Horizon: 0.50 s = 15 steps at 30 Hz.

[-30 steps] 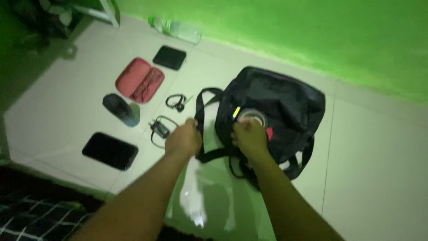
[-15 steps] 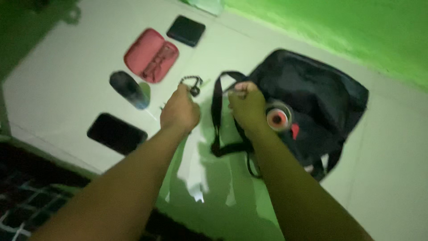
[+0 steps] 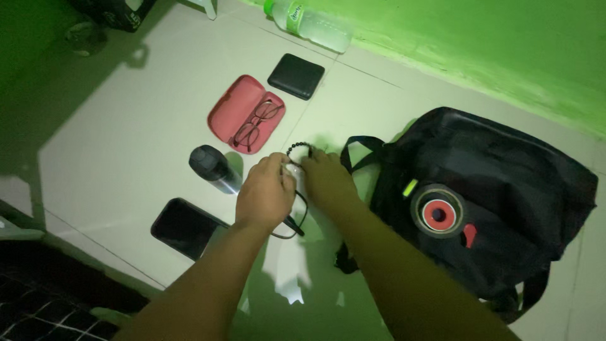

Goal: The person packs a black backpack with several items from the floor, including a flashlight, tape, a small red object, a beaded bracelet, a charger, a pink glasses case, a wallet, and a water bottle. The person opens the bag, places each item inside, and closes the bag.

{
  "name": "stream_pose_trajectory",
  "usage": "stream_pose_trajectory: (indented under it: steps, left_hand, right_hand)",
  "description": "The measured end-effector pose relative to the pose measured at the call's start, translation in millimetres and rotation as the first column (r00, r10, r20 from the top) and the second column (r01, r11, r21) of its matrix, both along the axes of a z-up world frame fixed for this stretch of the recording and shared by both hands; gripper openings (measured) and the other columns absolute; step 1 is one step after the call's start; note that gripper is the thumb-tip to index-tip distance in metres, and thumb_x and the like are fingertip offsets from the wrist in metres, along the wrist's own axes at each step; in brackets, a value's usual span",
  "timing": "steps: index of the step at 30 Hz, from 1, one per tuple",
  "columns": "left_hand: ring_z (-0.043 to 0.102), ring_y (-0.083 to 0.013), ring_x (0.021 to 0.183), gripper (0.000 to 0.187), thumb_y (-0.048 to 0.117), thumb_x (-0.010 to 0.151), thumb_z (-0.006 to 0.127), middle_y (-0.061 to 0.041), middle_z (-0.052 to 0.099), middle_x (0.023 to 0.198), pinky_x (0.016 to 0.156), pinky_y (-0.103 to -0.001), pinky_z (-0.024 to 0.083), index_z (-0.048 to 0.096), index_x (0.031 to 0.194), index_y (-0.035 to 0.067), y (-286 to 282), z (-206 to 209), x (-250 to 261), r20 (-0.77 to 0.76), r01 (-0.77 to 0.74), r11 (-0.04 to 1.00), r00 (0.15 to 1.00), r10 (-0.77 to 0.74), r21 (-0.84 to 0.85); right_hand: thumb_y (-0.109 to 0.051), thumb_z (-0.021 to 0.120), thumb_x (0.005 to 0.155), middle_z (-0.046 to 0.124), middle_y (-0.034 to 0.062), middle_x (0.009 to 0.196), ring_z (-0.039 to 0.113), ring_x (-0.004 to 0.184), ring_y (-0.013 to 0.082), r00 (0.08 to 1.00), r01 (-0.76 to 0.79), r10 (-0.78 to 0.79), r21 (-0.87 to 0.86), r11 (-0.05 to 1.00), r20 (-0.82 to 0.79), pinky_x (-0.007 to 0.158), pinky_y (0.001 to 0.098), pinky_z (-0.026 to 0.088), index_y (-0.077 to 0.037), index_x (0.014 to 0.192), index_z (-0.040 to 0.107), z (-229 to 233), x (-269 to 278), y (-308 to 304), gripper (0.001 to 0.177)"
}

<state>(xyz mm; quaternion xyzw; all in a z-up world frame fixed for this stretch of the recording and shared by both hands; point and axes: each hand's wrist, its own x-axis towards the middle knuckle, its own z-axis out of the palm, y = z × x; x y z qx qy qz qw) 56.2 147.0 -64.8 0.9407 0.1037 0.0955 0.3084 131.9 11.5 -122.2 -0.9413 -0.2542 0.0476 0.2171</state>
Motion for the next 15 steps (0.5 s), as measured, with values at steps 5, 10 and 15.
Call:
stream_pose_trajectory:
  steps: [5,10,15]
  left_hand:
    - [0.062,-0.0392,0.11,0.021,0.015,0.097,0.056,-0.018,0.067,0.114,0.094,-0.048,0.049,0.061,0.116,0.007,1,-3,-2,0.108,0.005,0.997,0.994,0.003,-0.071]
    - [0.063,-0.0355,0.112,0.04,0.027,0.098,0.063,-0.022,0.065,0.121,0.095,-0.043,0.05,0.057,0.13,0.004,-15,14,15,0.189,0.014,0.954,0.981,0.045,-0.3]
    - [0.063,-0.0176,0.099,0.051,0.041,0.091,0.072,-0.006,0.071,0.113,0.086,-0.036,0.051,0.064,0.132,0.011,-49,49,29,-0.225,-0.087,0.614,0.962,-0.152,-0.785]
  right_hand:
    - [-0.008,0.068,0.086,0.067,0.0155,0.108,0.065,0.097,0.0332,0.997,0.074,-0.078,0.167,0.983,0.016,0.08,0.0439,0.055,-0.007,0.106,0.068,-7,-3,-5,0.02]
    - [-0.022,0.07,0.093,0.069,0.0014,0.086,0.059,0.07,0.0109,0.726,0.564,0.15,0.705,0.429,-0.672,0.061,0.0261,0.047,-0.007,0.111,0.063,36,-1,-37,0.024]
    - [-0.027,0.065,0.098,0.065,0.0041,0.081,0.059,0.063,0.0124,0.7,0.557,0.089,0.619,0.554,-0.709,0.058,0.0258,0.048,-0.003,0.11,0.062,104,-16,-71,0.027]
